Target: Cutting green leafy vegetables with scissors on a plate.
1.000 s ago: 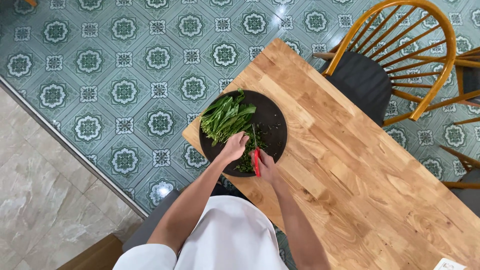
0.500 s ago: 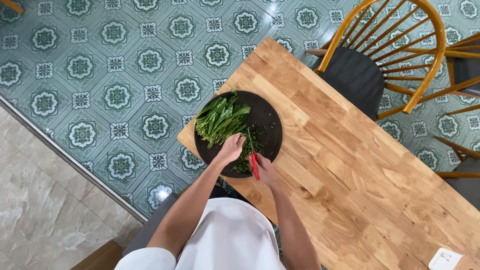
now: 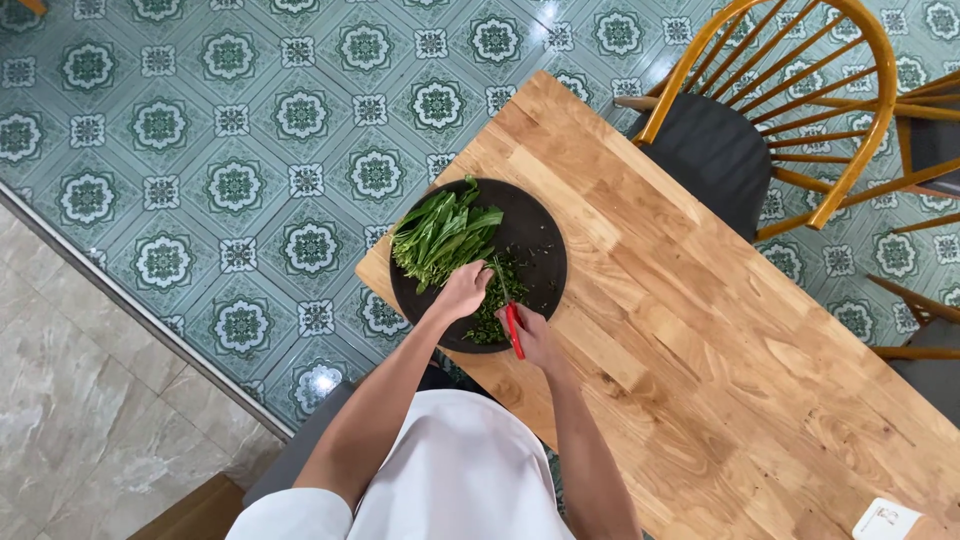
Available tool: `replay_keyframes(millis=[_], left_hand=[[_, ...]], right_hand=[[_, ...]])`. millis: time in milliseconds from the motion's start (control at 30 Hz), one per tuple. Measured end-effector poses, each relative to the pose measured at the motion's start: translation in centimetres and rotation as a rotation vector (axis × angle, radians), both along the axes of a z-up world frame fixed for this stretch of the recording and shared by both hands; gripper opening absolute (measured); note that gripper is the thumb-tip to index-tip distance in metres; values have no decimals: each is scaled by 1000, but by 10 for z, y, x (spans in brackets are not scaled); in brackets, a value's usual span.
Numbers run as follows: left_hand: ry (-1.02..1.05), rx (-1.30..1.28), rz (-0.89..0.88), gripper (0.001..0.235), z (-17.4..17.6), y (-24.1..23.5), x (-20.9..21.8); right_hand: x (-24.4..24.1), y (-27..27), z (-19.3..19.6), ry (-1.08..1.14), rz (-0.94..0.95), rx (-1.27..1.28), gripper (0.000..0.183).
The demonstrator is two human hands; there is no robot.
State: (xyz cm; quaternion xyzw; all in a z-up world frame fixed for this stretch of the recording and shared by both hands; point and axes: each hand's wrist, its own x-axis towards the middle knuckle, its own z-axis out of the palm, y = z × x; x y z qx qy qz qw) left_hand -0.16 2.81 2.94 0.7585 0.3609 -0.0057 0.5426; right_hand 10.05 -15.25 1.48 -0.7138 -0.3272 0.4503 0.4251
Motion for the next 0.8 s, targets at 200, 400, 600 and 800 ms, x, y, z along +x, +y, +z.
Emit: replay_keyframes(millis=[200, 400, 600, 800], left_hand=[[13, 24, -19, 33, 4, -1, 1], [34, 56, -45, 36, -5, -1, 0], [97, 18, -55, 37, -33, -4, 5], [55, -101, -1, 34, -76, -7, 4]], right_hand=[[-1, 1, 7, 45, -19, 23, 36], [-3, 5, 18, 98, -26, -94, 45], [-7, 1, -9, 252, -58, -105, 48], [-11, 0, -9, 226, -144, -104, 40]])
